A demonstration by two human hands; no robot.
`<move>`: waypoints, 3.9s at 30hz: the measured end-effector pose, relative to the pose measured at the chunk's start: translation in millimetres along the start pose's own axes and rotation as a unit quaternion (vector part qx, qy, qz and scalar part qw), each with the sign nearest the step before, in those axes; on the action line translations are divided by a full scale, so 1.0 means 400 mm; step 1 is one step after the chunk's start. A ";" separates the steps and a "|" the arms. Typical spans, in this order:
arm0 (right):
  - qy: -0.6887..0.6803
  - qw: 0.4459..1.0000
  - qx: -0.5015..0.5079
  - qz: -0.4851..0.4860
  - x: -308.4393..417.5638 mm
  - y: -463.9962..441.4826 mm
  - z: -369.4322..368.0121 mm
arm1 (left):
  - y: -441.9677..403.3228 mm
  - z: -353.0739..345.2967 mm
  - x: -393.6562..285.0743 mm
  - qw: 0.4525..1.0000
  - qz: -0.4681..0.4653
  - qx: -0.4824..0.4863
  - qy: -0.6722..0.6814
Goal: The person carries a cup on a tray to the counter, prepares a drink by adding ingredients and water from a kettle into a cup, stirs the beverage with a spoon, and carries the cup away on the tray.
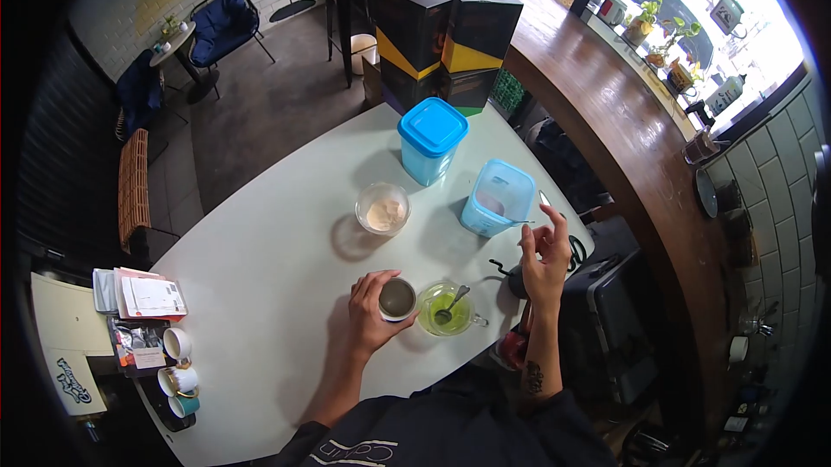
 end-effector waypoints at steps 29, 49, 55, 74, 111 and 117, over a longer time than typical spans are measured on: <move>0.050 0.999 0.002 0.015 -0.010 -0.048 -0.049 | -0.072 0.005 -0.022 0.999 0.017 0.028 -0.029; 0.152 0.974 0.011 0.166 0.104 0.002 0.068 | -0.077 0.098 -0.001 0.986 -0.011 0.133 0.105; 0.138 0.971 -0.009 0.196 0.129 0.058 0.099 | -0.144 0.187 0.042 0.997 0.002 -0.008 0.075; -0.009 0.986 -0.067 0.150 0.092 0.117 0.137 | -0.305 0.088 0.155 0.991 0.006 0.034 0.130; -0.112 0.969 0.211 0.061 0.118 0.078 -0.218 | -0.269 0.038 0.118 0.982 -0.021 0.068 0.173; -0.082 0.971 0.210 0.073 0.111 0.074 -0.235 | -0.272 0.031 0.128 0.983 -0.013 0.084 0.162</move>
Point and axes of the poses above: each hand's wrist, its own y-axis away from the middle knuckle, its own z-axis out of the back of the hand, x = y × z, the point moved 7 cm from there along -y, towards the middle knuckle, and after that the axes turned 15 degrees about x, right-handed, at the moved point
